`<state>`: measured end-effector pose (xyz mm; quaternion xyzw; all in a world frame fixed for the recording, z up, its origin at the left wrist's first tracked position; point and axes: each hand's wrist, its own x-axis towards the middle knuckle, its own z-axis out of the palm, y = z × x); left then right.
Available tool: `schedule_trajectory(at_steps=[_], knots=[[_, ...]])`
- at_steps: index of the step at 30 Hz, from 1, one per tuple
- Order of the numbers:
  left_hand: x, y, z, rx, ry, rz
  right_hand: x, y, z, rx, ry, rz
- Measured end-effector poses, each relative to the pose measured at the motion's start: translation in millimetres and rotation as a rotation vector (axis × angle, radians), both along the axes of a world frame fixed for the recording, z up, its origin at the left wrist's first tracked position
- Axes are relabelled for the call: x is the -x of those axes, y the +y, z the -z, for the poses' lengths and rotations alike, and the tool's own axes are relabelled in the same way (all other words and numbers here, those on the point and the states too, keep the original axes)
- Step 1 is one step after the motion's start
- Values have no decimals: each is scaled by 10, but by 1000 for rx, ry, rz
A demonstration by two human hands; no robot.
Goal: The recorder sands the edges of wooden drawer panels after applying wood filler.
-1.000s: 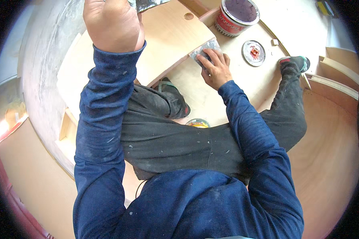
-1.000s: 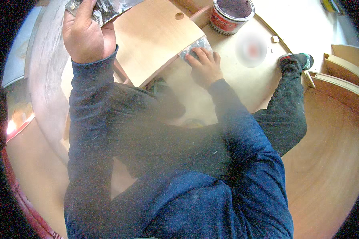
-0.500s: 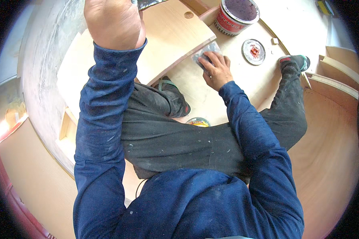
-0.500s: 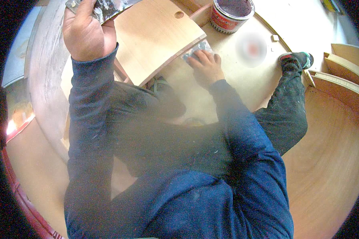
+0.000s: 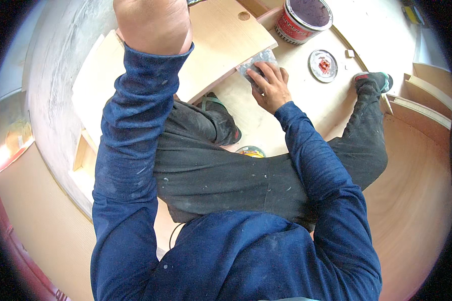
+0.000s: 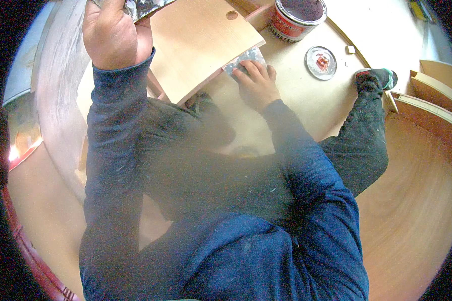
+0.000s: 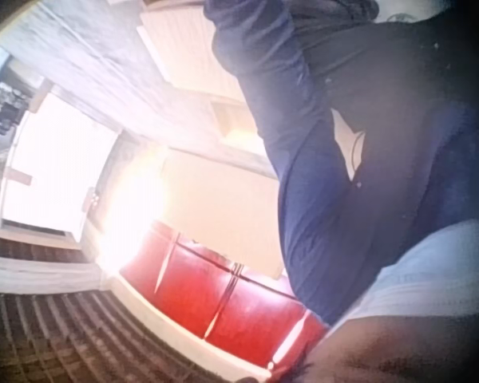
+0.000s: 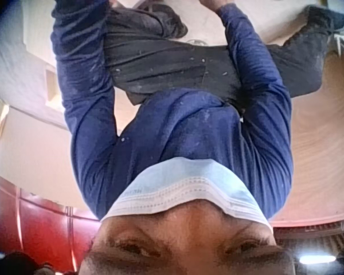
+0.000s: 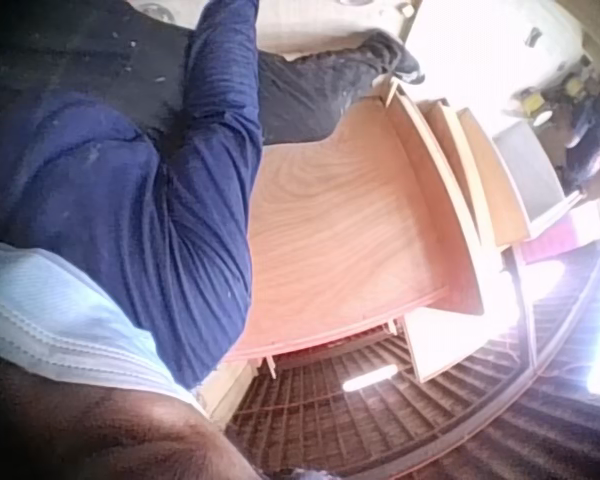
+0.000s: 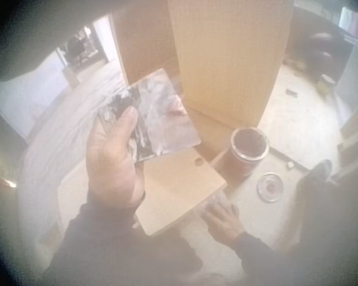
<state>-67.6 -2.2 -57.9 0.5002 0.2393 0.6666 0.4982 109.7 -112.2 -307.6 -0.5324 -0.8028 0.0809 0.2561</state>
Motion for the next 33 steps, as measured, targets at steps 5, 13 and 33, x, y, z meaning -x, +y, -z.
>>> schedule_trajectory(at_steps=[5,13,33], knots=[[70,-27,-9,37,-32,82,4,11,26,-55,11,22],[30,9,-25,10,-69,135,-16,-52,28,57,-32,9],[21,49,41,48,-48,40,104,-50,20,37,-17,-40]])
